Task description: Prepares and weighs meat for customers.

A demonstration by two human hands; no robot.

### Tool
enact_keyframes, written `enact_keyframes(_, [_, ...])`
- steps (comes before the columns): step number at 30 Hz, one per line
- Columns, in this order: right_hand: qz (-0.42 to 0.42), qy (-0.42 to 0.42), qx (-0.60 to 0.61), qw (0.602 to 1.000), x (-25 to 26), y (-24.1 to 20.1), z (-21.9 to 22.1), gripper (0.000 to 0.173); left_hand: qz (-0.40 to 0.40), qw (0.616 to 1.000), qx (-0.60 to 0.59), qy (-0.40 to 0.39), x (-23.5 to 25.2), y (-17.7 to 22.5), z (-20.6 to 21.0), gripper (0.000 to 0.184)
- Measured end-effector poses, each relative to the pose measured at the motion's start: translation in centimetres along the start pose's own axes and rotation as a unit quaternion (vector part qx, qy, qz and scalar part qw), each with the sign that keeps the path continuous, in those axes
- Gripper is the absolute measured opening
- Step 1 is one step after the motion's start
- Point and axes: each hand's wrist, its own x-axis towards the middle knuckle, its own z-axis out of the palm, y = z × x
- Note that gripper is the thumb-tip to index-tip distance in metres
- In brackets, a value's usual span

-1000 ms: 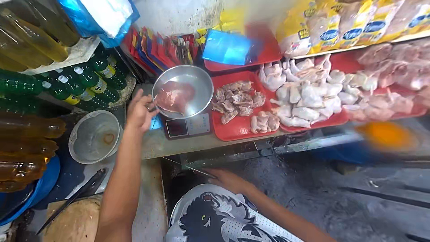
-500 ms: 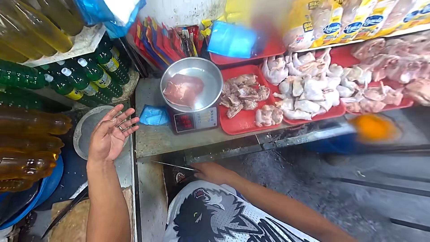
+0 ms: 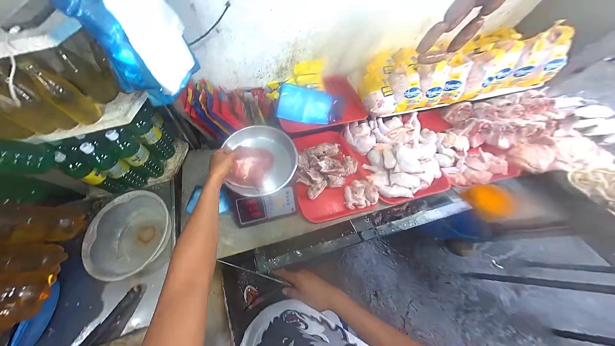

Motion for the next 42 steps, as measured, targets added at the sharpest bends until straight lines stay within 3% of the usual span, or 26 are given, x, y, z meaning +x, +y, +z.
enact_keyframes(4, [0.032, 0.016, 0.031, 0.999, -2.2, 1.9, -0.8, 0.055, -0.071, 0.98, 0.181, -0.042, 3.9, 0.5, 2.2, 0.065])
enact_keyframes(6, [0.034, 0.023, 0.046, 0.998, -2.9, 2.9, -0.7, 0.055, -0.103, 0.969, 0.22, -0.05, 4.3, 1.1, 2.7, 0.065])
enact_keyframes(14, [0.006, 0.007, 0.049, 0.999, -1.3, 5.8, -2.1, 0.055, -0.214, 0.949, 0.218, -0.073, 6.4, 2.7, 3.6, 0.069])
enact_keyframes(17, [-0.002, 0.0, 0.055, 0.999, -0.7, 6.4, -2.9, 0.055, -0.193, 0.952, 0.221, -0.084, 6.2, 2.1, 3.6, 0.072])
enact_keyframes(21, [0.003, -0.009, 0.058, 0.998, -1.5, 6.3, -4.7, 0.056, -0.074, 0.958, 0.238, -0.144, 5.1, -0.1, 2.2, 0.08])
enact_keyframes(23, [0.004, -0.008, 0.069, 0.998, -1.9, 6.9, -5.4, 0.055, -0.035, 0.959, 0.256, -0.118, 4.9, -0.8, 2.2, 0.081])
enact_keyframes(27, [0.01, -0.016, 0.048, 0.999, -1.5, 8.4, -6.1, 0.055, -0.033, 0.966, 0.254, -0.038, 3.1, 0.1, 3.7, 0.08])
enact_keyframes(30, [0.006, -0.028, 0.059, 0.998, -0.8, 8.7, -6.8, 0.053, -0.011, 0.962, 0.272, 0.023, 0.8, 2.5, 5.2, 0.079])
enact_keyframes(35, [-0.013, -0.039, 0.059, 0.997, 0.7, 8.4, -7.7, 0.053, 0.1, 0.946, 0.294, 0.094, -4.4, 8.3, 6.4, 0.082])
enact_keyframes(39, [-0.021, -0.049, 0.064, 0.996, 0.9, 6.1, -8.0, 0.053, 0.107, 0.965, 0.158, 0.178, -8.5, 10.7, 3.1, 0.085])
enact_keyframes(42, [-0.017, -0.059, 0.072, 0.995, 1.7, 4.3, -7.5, 0.054, 0.068, 0.968, -0.006, 0.242, -14.4, 9.2, -1.4, 0.083])
